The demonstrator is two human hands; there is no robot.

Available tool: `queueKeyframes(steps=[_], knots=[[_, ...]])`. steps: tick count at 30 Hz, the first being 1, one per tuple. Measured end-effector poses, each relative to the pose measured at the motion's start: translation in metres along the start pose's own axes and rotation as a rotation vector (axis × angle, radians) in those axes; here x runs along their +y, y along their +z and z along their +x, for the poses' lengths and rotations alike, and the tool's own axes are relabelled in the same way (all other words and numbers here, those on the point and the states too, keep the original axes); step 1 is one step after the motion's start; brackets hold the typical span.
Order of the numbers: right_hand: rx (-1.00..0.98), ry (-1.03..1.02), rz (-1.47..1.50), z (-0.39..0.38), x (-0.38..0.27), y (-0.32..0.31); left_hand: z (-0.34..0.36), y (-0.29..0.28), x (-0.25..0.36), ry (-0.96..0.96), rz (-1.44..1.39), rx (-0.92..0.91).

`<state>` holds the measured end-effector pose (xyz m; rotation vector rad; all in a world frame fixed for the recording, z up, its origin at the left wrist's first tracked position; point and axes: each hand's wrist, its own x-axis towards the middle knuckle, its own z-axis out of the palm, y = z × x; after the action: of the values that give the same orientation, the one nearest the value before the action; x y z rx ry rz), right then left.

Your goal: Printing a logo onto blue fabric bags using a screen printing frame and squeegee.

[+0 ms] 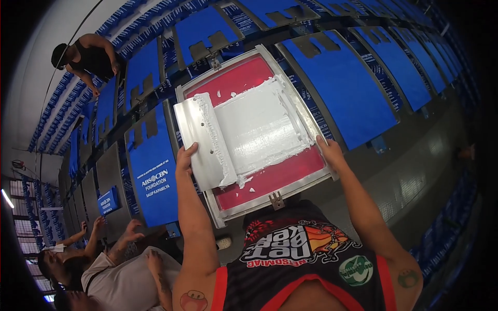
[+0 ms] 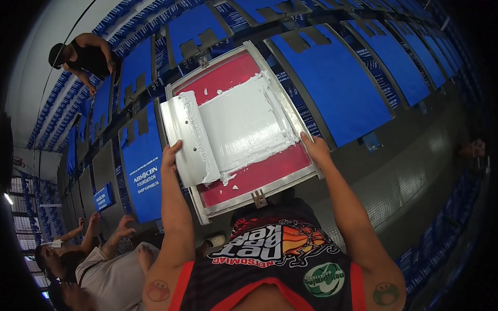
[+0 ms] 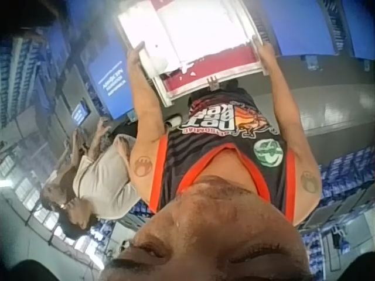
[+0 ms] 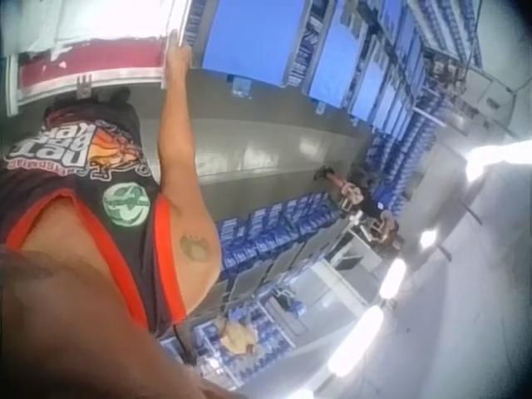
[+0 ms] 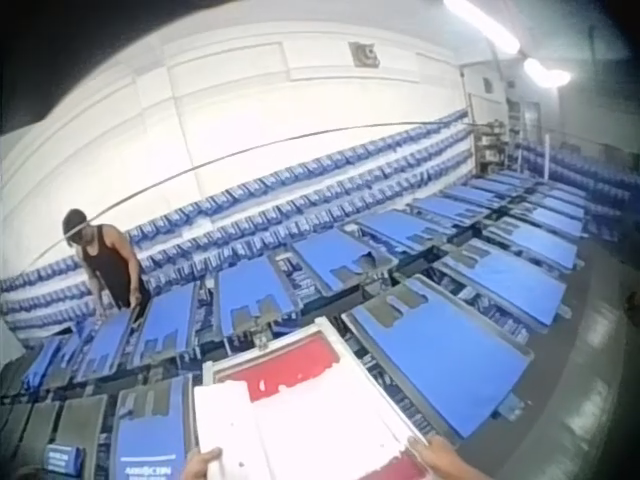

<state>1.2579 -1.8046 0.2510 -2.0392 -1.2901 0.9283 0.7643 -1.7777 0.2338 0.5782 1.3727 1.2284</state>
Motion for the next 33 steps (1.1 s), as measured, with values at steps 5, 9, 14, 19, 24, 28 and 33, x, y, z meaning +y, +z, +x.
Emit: queueKeyframes(steps=[5,9,14,19,24,28,33], knots=[[0.540,-0.637,-0.418,-0.020,-0.020,-0.003,-0.001,0.014,0.019,0.136,0.187,-0.050],[-0.714,-0.075,-0.242,-0.078,-0.028,0.009,-0.010,0.062,0.071,0.202,0.428,-0.146],[-0.941,0.137,0.166,-0.078,0.000,0.073,-0.010,0.149,0.066,0.485,1.009,-0.240],[-0.787,0.082,0.173,-0.066,0.021,0.087,-0.038,0.191,0.032,0.577,1.218,-0.278],[-0.810,0.041,0.121,-0.068,0.019,0.083,-0.057,0.198,0.015,0.642,1.349,-0.295],[-0.786,-0.054,0.042,-0.065,0.021,0.087,-0.070,0.197,0.005,0.671,1.439,-0.302],[-0.807,-0.092,0.022,-0.067,0.031,0.085,-0.080,0.201,0.008,0.682,1.450,-0.319]])
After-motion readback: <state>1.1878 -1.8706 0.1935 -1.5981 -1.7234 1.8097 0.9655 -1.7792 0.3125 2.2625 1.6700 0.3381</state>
